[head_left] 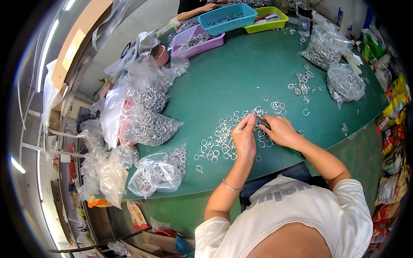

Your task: The person uses pliers to join small metal rings together, picking them from a pile on a workbench and placing them into a bag.

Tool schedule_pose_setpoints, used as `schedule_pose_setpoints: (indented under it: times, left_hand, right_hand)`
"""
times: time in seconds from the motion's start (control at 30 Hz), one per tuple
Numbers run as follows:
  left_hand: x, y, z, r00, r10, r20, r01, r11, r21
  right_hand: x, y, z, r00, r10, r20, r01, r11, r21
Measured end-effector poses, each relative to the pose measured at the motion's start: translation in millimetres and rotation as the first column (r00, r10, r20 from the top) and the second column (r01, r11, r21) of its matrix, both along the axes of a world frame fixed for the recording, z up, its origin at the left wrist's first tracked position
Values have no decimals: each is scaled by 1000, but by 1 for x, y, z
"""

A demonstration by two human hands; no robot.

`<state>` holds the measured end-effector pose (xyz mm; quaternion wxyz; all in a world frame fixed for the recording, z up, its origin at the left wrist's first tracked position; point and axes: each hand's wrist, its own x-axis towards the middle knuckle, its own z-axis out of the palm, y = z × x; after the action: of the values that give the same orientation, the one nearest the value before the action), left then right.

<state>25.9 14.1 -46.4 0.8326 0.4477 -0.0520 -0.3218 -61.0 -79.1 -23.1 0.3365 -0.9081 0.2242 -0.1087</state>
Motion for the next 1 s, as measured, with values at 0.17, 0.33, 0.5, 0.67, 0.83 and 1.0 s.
schedule_pose_setpoints:
  times: [0.17,0.33,0.5,0.67,0.83,1.0]
  left_hand:
    - [-13,1,-3,913,141,383,-217,963,161]
    - [-24,1,-29,809,127,573,-242,962,129]
    - [-10,10,-21,970,-213,115,213,977,19]
    - [10,16,-18,817,-453,357,383,889,251]
    - [2,17,-9,779,-391,490,295,918,264]
    - [4,17,-13,800,-408,441,357,913,196]
  right_hand:
    - [1,7,-6,995,-44,92,49,998,-51]
    - [0,10,-19,985,-103,137,112,992,-53]
    - [-9,7,-38,956,-41,289,61,996,-63]
    - [-14,13,-42,927,13,374,66,978,-197]
    - [-18,15,-44,946,-74,316,172,941,-292]
    - [-20,10,-50,972,-17,235,90,949,-302]
